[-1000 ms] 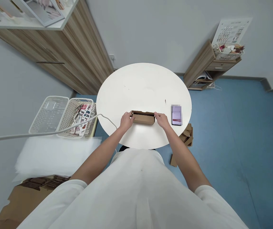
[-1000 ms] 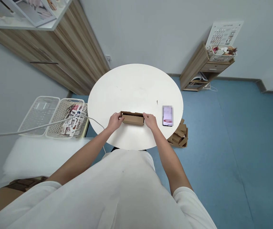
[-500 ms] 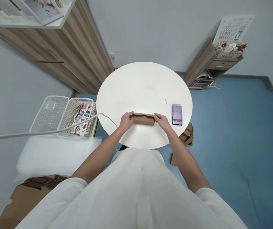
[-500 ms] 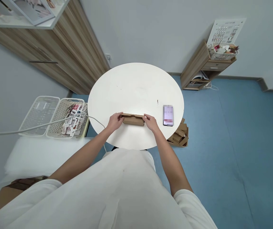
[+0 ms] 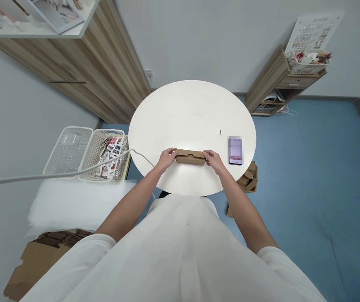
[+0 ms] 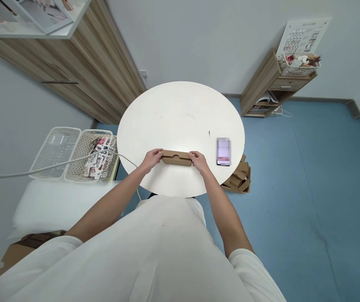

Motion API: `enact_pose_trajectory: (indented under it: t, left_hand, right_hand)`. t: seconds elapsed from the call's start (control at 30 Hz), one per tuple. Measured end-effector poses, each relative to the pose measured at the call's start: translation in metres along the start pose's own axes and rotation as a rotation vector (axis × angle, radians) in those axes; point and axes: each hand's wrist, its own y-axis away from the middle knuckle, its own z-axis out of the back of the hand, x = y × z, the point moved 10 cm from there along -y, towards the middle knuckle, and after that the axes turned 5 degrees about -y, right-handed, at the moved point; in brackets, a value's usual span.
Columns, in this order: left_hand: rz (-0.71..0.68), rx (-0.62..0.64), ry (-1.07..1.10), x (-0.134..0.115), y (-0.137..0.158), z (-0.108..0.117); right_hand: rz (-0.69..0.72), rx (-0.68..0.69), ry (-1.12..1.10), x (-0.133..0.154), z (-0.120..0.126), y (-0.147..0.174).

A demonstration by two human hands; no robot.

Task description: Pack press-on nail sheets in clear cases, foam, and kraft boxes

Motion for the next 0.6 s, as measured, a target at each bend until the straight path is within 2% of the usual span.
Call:
enact_pose_trajectory:
  t: [0.23,0.6]
  left_hand:
    - [-0.058,0.157,-0.147,0.005,0.009,-0.014]
    - [0.089,0.087,-0.128,0.018,0.017,-0.022]
  right_hand:
    - [0.005,-0.034,0.082,-0.013,-0.007,0.006]
    - [0.084,-0.041,0.154,-0.011,-0.012,0.005]
